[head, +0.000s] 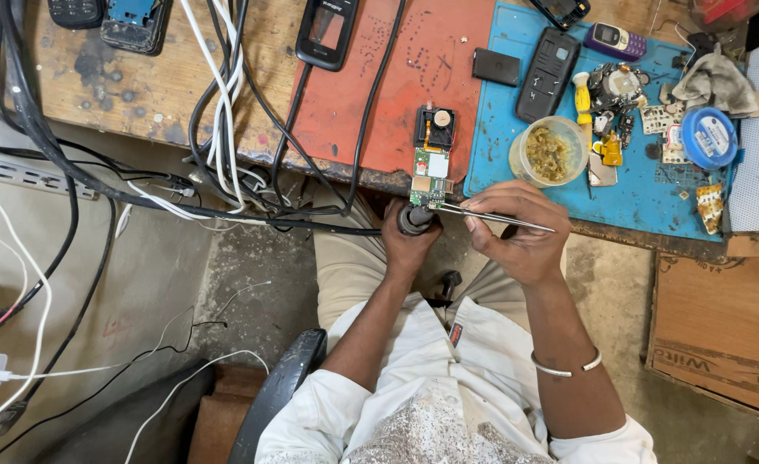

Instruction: The person solders a small circuit board clamped at the edge of a cluttered workbench, holding a soldering iron in one hand and applying flux with a tool from a small container. They reposition the board, work on its contacts with the iron and a metal pick, and continue soldering different points on the board.

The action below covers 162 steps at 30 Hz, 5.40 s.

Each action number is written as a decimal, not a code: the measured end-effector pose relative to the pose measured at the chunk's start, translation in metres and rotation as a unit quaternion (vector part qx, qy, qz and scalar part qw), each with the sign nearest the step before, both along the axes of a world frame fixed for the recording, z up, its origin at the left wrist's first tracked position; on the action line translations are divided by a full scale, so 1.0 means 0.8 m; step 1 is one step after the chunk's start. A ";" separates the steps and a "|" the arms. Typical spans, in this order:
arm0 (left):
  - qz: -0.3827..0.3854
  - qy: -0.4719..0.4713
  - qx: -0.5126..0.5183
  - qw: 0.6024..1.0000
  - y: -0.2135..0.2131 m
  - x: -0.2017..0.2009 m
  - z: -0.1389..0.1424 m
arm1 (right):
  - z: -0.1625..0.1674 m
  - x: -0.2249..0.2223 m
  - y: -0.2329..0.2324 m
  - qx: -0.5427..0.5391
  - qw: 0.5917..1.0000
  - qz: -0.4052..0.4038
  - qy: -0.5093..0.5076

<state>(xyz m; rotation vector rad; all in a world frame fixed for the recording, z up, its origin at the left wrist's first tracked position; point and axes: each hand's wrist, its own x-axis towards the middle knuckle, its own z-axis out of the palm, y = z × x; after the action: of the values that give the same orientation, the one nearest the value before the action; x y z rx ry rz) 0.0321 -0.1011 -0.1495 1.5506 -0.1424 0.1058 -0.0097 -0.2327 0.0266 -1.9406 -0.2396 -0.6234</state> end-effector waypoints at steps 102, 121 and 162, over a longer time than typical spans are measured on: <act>-0.017 -0.002 -0.018 1.000 -0.002 -0.001 0.003 | -0.003 -0.002 -0.006 -0.015 1.000 0.008 -0.018; -0.019 -0.004 -0.018 1.000 0.000 -0.002 0.006 | 0.005 0.001 0.000 -0.027 1.000 0.006 -0.013; -0.019 0.009 -0.011 1.000 0.000 -0.001 -0.004 | -0.006 0.001 -0.008 -0.032 0.999 0.021 -0.037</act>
<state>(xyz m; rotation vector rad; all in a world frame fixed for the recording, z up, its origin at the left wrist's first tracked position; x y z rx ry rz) 0.0314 -0.1015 -0.1525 1.5252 -0.1574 0.0632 -0.0089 -0.2390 0.0216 -1.9715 -0.3499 -0.6670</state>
